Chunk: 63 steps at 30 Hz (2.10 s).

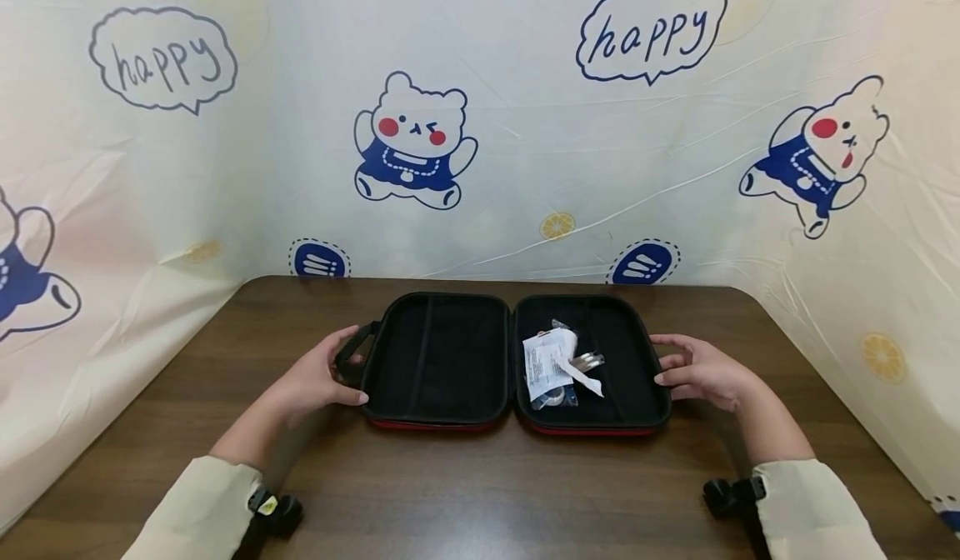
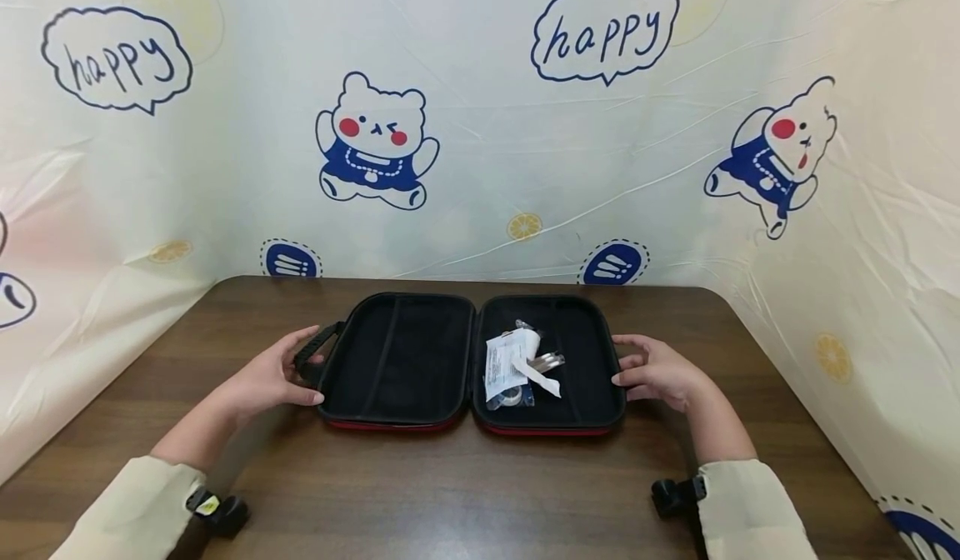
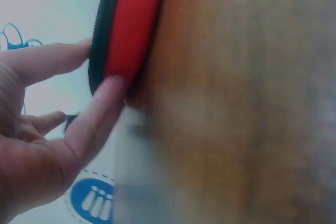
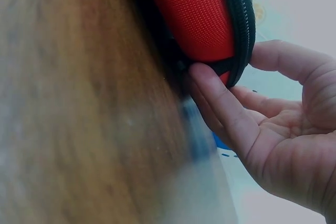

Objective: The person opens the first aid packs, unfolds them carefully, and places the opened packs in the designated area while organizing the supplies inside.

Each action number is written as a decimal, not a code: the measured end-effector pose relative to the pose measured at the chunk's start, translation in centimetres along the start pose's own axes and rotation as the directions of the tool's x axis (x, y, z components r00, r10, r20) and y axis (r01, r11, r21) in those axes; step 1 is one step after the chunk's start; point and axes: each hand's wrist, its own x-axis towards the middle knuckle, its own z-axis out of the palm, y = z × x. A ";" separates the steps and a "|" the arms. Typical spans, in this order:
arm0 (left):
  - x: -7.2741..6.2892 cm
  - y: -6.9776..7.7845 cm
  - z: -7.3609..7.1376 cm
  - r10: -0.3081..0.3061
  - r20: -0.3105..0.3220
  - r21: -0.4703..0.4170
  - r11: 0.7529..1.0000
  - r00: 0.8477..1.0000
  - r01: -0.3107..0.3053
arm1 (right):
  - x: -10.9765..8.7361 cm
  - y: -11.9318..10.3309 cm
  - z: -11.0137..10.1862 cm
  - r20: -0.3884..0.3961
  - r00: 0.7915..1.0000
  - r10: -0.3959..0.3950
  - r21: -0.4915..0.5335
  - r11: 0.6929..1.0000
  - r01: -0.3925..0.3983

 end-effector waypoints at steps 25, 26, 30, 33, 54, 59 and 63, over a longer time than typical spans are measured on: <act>2.7 6.7 3.8 0.208 0.044 0.394 0.895 0.977 -0.208 | -0.3 0.1 0.2 -0.024 1.000 -0.007 0.021 1.000 0.008; 2.9 7.0 4.0 0.213 0.062 0.387 0.895 0.975 -0.221 | -0.3 0.1 0.3 -0.024 1.000 -0.008 0.021 1.000 0.008; 3.6 8.2 5.1 0.213 0.116 0.358 0.902 0.970 -0.241 | -0.3 0.2 0.2 -0.020 1.000 -0.015 0.019 1.000 0.015; 4.1 9.1 6.0 0.207 0.146 0.332 0.911 0.967 -0.245 | -0.3 0.3 0.1 -0.019 1.000 -0.014 0.017 1.000 0.014; 7.7 12.7 11.1 0.190 0.313 0.084 0.970 0.931 -0.226 | -0.2 0.6 -0.3 -0.011 1.000 -0.014 0.019 1.000 0.014; 8.5 13.0 12.5 0.165 0.352 0.033 0.981 0.921 -0.189 | -0.2 0.6 -0.4 -0.016 1.000 -0.010 0.019 1.000 0.010; 9.0 13.3 13.8 0.133 0.373 0.001 0.990 0.918 -0.144 | -0.3 0.5 -0.3 -0.014 1.000 -0.007 0.025 1.000 0.007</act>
